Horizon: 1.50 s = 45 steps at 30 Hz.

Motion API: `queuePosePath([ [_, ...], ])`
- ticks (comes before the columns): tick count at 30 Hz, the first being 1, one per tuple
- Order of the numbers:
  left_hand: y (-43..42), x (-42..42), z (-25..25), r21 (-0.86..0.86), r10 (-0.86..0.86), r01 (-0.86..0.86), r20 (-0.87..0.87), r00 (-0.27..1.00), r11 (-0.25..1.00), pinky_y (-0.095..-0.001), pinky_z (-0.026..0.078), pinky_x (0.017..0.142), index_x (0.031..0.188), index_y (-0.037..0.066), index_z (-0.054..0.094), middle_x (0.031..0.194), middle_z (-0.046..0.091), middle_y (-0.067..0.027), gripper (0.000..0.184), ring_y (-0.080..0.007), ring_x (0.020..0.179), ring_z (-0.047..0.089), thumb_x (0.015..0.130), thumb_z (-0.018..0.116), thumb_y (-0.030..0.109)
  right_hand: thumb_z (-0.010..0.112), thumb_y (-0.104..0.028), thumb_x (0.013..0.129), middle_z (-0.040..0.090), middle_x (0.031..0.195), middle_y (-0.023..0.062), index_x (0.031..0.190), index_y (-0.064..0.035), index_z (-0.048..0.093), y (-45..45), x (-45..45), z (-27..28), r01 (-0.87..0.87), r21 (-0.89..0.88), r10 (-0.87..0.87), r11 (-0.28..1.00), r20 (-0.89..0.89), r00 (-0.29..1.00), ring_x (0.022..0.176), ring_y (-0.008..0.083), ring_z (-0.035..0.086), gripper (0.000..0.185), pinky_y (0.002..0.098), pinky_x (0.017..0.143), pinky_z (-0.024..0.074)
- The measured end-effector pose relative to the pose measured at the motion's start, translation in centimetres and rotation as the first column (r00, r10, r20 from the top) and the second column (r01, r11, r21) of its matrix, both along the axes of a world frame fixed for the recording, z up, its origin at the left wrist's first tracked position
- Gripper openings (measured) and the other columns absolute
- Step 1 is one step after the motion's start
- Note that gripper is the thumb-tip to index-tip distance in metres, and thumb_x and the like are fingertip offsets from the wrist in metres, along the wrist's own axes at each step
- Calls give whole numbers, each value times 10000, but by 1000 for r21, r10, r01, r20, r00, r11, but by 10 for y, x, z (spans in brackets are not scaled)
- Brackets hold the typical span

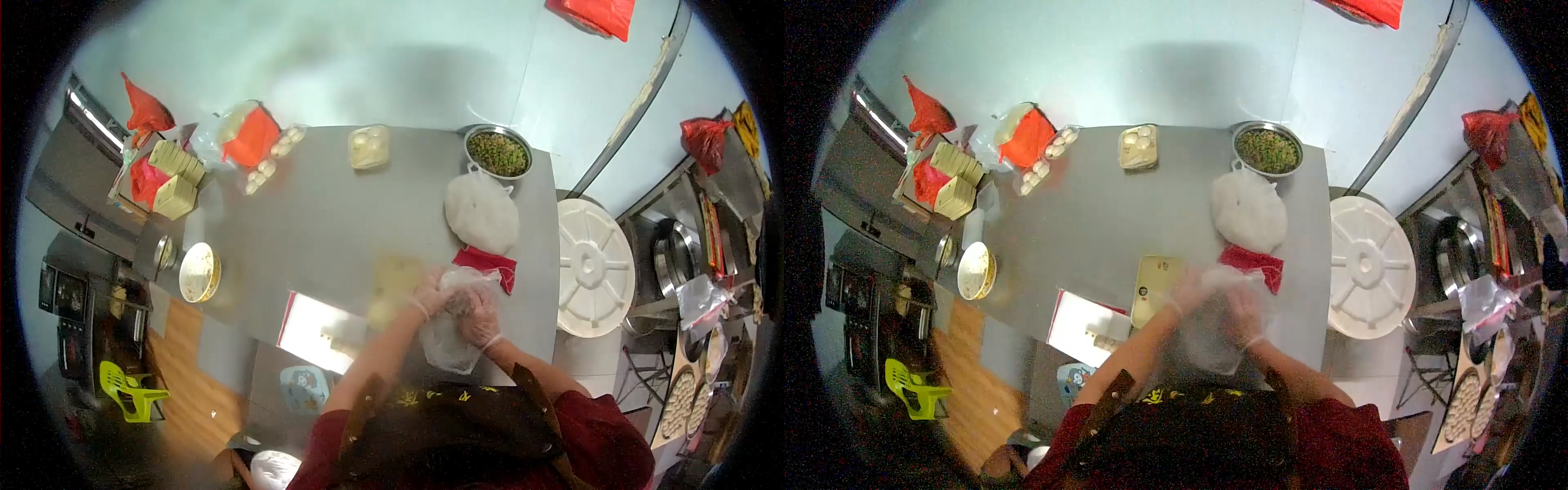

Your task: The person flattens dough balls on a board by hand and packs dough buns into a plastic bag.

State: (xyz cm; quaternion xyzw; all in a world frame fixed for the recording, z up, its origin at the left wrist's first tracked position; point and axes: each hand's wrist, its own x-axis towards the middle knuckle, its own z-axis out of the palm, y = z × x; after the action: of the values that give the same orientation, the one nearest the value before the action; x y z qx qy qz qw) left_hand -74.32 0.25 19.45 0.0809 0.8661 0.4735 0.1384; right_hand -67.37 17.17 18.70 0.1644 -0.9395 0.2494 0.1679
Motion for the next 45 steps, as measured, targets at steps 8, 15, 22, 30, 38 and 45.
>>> queuePosePath([
  [8, 18, -10, -83, 103, 44, -51, 70, 997, 993, -414, 465, 816, 1206, 148, 494, 1014, 615, -193, 506, -349, 943, 596, 748, 591, 340, 667, -145, 626, 529, 1119, 186, 1147, -18, 500, 2, -13, 45, -115, -50, 121, 992, 124, 985, 1020, 352, 503, 561, 414, 885, 416],
  [15, 17, -8, -88, -197, 150, -145, 8, 989, 970, -416, 475, 779, 1110, 125, 547, 952, 625, -182, 421, -353, 896, 603, 709, 587, 250, 695, -226, 576, 547, 1079, 137, 1076, -56, 540, -9, -32, 12, -98, 249, 61, 964, 153, 986, 1006, 296, 517, 550, 386, 853, 423],
  [22, 19, -3, 2, -120, 443, -427, 175, 879, 896, -391, 470, 801, 1030, 47, 591, 948, 633, -172, 419, -318, 895, 611, 658, 593, 238, 733, -299, 529, 563, 1017, 46, 972, -122, 557, -7, -35, 27, -137, 224, 101, 965, 165, 981, 938, 242, 529, 508, 401, 775, 424],
  [30, 14, 0, 28, -72, 406, -405, 305, 861, 912, -332, 482, 803, 1190, -20, 495, 1019, 619, -142, 619, -234, 909, 600, 623, 685, 137, 741, -251, 553, 553, 1119, 65, 1015, -116, 562, 38, -21, 27, -412, 137, 396, 901, 130, 909, 1034, 290, 517, 514, 435, 860, 413],
  [38, 12, 1, -6, 90, 406, -454, 317, 857, 887, -314, 486, 767, 1112, 2, 538, 937, 631, -108, 557, -196, 842, 595, 594, 702, 124, 661, -91, 689, 601, 1043, 103, 1063, -65, 573, 76, -8, 31, -149, -234, 231, 961, 378, 897, 960, 238, 579, 385, 386, 836, 470],
  [45, 8, 4, -11, 122, 520, -530, 104, 848, 839, -303, 504, 661, 1045, 39, 568, 889, 632, -80, 441, -171, 758, 597, 624, 686, 94, 639, -106, 725, 596, 1006, 50, 1273, -86, 438, 102, -25, 78, 312, -604, 472, 733, 782, 407, 944, 187, 567, 584, 297, 734, 503],
])
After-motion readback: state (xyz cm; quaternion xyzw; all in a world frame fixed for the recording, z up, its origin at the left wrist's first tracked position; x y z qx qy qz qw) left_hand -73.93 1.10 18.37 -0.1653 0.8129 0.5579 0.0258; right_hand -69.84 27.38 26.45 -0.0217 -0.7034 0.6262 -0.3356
